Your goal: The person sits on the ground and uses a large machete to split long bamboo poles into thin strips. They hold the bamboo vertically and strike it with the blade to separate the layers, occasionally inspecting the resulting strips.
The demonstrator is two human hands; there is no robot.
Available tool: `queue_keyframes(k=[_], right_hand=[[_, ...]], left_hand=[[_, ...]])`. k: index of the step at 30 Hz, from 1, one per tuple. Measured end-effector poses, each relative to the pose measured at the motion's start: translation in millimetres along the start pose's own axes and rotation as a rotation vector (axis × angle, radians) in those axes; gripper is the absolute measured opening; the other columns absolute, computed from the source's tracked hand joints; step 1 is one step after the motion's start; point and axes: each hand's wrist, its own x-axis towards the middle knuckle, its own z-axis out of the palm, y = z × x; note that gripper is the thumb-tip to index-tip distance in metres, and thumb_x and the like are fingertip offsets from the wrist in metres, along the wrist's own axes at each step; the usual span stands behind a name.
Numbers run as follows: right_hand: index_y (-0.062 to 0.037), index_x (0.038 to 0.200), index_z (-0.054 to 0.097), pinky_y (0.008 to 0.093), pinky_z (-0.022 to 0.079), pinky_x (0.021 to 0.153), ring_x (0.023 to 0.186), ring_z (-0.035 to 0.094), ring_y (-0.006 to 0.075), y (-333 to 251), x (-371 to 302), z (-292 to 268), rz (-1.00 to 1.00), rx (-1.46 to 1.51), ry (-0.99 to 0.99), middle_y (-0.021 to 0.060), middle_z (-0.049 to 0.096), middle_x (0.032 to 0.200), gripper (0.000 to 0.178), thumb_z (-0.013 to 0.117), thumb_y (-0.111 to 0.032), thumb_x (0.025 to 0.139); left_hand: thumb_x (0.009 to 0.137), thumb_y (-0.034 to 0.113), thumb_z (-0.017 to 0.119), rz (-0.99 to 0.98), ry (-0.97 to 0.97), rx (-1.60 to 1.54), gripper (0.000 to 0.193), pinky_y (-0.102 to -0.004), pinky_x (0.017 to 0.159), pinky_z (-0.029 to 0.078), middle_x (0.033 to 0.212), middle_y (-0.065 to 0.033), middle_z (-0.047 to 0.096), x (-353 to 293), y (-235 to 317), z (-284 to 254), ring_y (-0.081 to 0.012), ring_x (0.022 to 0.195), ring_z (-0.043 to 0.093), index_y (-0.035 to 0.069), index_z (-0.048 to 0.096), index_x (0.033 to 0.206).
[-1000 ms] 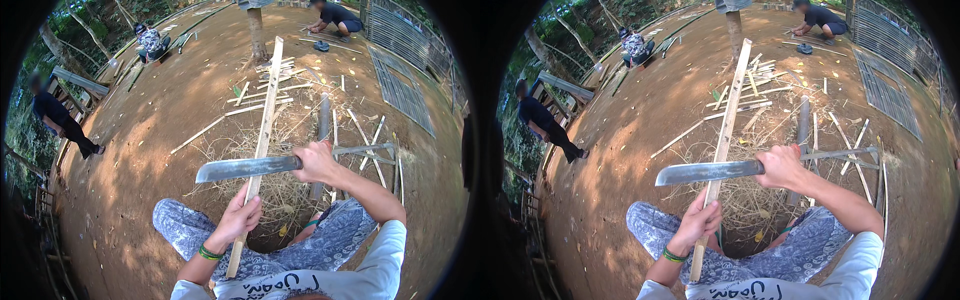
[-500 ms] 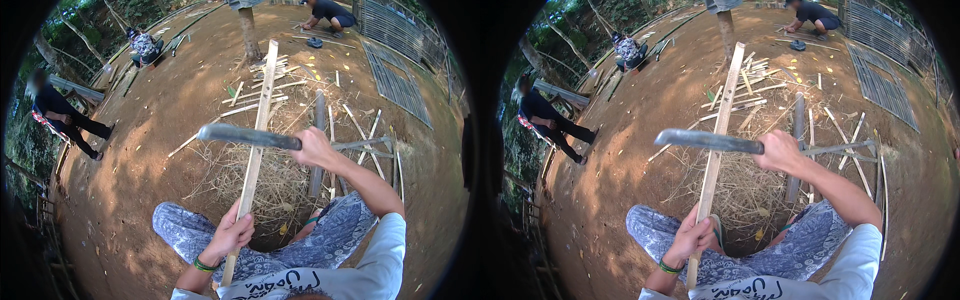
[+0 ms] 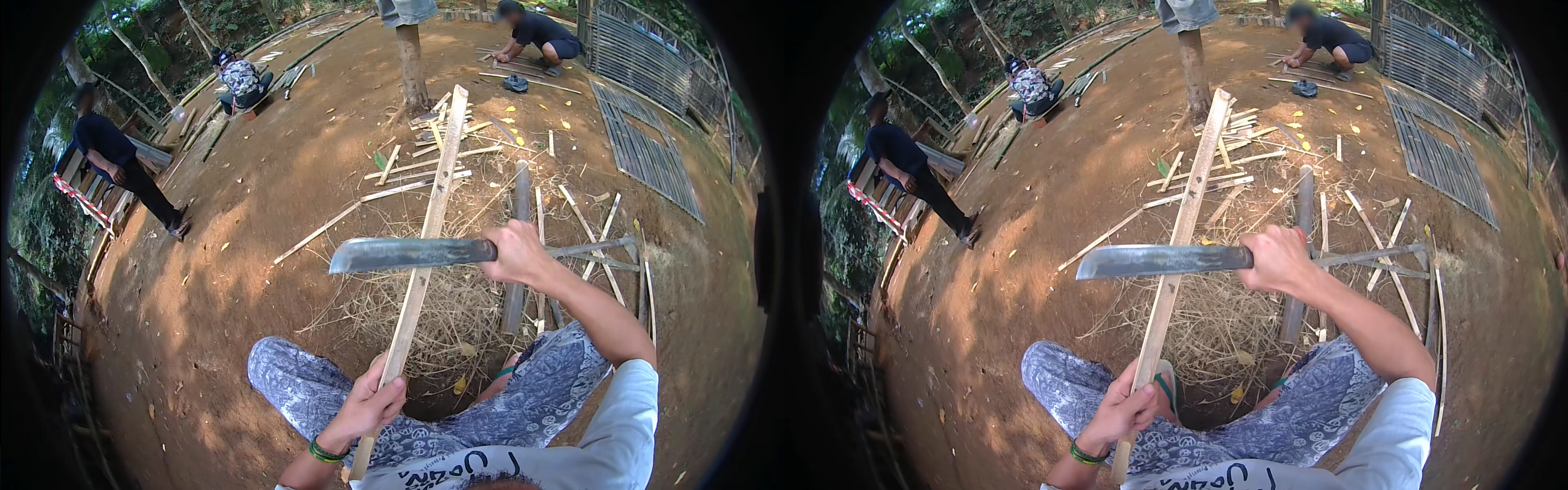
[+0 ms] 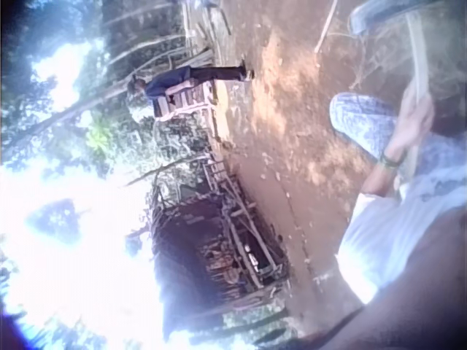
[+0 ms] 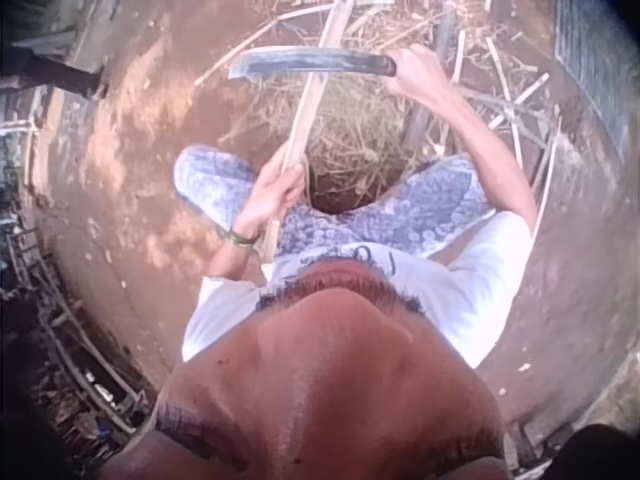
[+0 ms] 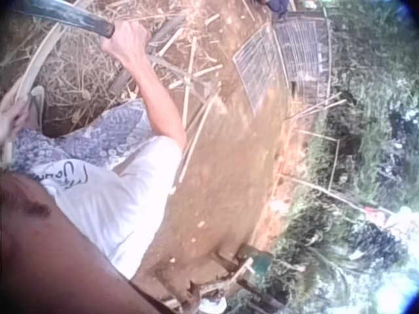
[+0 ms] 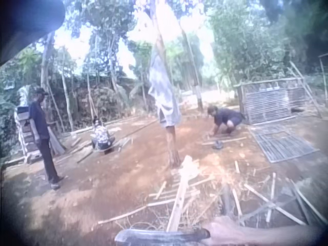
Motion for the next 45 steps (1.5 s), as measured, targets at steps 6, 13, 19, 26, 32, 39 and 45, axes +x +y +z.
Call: queue_keyframes(k=[6, 13, 19, 26, 32, 39, 45], right_hand=[[0.0005, 0.066, 0.062, 0.0355, 0.041, 0.038, 0.038, 0.044, 0.0137, 4, -3, -8, 0.028, 0.038, 0.011, 0.0037, 0.048, 0.046, 0.019, 0.057, -0.015, 0.076], [-0.0029, 0.065, 0.062, 0.0422, 0.044, 0.042, 0.04, 0.048, 0.0175, 22, 3, -18, 0.234, 0.062, -0.016, 0.0061, 0.05, 0.048, 0.021, 0.054, -0.018, 0.078], [-0.0021, 0.064, 0.065, 0.0416, 0.052, 0.05, 0.044, 0.055, 0.0242, 39, 13, -24, 0.245, 0.022, 0.07, 0.0107, 0.056, 0.05, 0.021, 0.057, -0.02, 0.074], [-0.0013, 0.065, 0.068, 0.0433, 0.051, 0.055, 0.047, 0.059, 0.0266, 46, 12, -27, 0.309, 0.077, 0.073, 0.0125, 0.059, 0.052, 0.022, 0.059, -0.02, 0.072], [0.0011, 0.066, 0.066, 0.0431, 0.05, 0.056, 0.05, 0.059, 0.0252, 60, 0, -15, 0.06, -0.017, 0.184, 0.0118, 0.059, 0.053, 0.022, 0.061, -0.019, 0.074], [0.0016, 0.07, 0.067, 0.0385, 0.044, 0.054, 0.052, 0.055, 0.0185, 103, 8, -13, 0.521, 0.221, 0.289, 0.0082, 0.058, 0.056, 0.028, 0.064, -0.025, 0.08], [-0.0007, 0.076, 0.067, 0.0367, 0.04, 0.056, 0.054, 0.051, 0.0164, 24, -11, 7, 0.222, 0.328, -0.032, 0.0044, 0.053, 0.054, 0.032, 0.071, -0.031, 0.086]], left_hand=[[0.107, 0.013, 0.044, 0.023, 0.034, 0.023, 0.052, -0.0199, 0.043, 0.031, 0.067, 0.0041, 0.037, -13, -7, -2, -0.0045, 0.049, 0.035, 0.01, 0.024, 0.155], [0.106, 0.013, 0.046, 0.002, 0.033, 0.069, 0.048, -0.0218, 0.043, 0.031, 0.067, 0.0021, 0.038, -36, -13, -14, -0.0064, 0.049, 0.037, 0.006, 0.028, 0.151], [0.106, 0.012, 0.046, -0.043, 0.021, 0.103, 0.048, -0.0217, 0.044, 0.031, 0.067, 0.002, 0.038, -52, -16, -13, -0.0064, 0.049, 0.037, 0.006, 0.029, 0.15], [0.106, 0.011, 0.045, -0.064, 0.039, 0.072, 0.054, -0.022, 0.044, 0.031, 0.068, 0.002, 0.038, -61, -28, -18, -0.0058, 0.049, 0.037, 0.007, 0.023, 0.155], [0.106, 0.013, 0.047, -0.062, 0.024, 0.044, 0.054, -0.0218, 0.044, 0.03, 0.07, 0.002, 0.038, -63, -30, -24, -0.0058, 0.05, 0.036, 0.008, 0.025, 0.155], [0.106, 0.018, 0.047, 0.051, 0.086, 0.15, 0.056, -0.0206, 0.044, 0.031, 0.071, 0.0024, 0.039, -50, -29, -38, -0.0053, 0.051, 0.035, 0.006, 0.024, 0.155], [0.106, 0.016, 0.046, 0.216, 0.282, 0.42, 0.058, -0.0225, 0.051, 0.037, 0.075, 0.0011, 0.048, 23, -1, -18, -0.0055, 0.057, 0.042, 0.006, 0.023, 0.158]])
